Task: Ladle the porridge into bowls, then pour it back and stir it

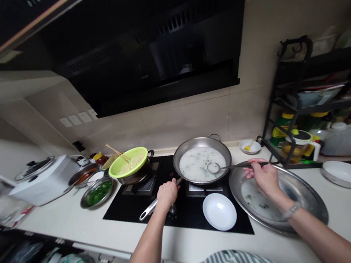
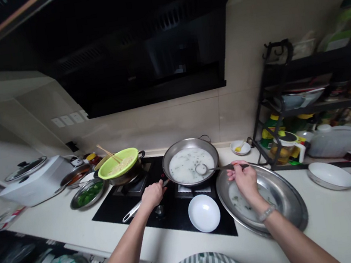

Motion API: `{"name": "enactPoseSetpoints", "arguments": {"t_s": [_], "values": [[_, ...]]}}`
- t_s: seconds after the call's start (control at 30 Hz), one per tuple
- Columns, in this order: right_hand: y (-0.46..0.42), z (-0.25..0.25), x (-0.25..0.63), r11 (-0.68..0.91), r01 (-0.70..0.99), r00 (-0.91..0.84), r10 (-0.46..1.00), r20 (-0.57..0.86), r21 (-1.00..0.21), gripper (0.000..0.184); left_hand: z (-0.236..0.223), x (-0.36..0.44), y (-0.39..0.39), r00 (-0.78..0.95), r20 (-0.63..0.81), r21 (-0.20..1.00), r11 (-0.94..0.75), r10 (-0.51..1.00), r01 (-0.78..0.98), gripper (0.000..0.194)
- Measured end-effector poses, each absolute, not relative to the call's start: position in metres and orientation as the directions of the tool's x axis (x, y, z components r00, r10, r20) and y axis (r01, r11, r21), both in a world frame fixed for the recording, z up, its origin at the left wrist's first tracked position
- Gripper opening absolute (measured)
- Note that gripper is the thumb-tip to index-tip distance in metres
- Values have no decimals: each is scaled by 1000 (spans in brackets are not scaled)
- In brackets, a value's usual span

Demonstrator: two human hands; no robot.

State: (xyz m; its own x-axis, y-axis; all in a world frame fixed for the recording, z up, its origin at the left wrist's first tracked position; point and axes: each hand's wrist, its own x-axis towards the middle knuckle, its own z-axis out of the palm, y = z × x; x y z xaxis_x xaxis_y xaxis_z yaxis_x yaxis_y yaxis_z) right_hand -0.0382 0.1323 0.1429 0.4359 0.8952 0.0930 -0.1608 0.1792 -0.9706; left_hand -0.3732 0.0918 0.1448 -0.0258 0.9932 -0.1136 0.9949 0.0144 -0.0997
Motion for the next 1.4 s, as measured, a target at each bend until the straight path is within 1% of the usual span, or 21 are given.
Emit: {"name": "enactPoseSetpoints", "arguments": {"t_s": [0.3,0.9,1.13,1.4], "values": [[131,143,-39,173,-186,455,888,71,-967,14,144,-374,92,-28,-121,-105,15,992,994,33],[129,145,-31,176,-190,464,883,69,-966,20,149,-372,92,-32,-141,-104,17,989,994,31],[126,157,-17,170,-215,483,874,46,-962,15,150,-372,91,-33,-146,-104,18,989,994,31],[104,181,10,203,-278,534,845,24,-939,16,150,-371,91,-37,-149,-106,21,988,994,31]]}}
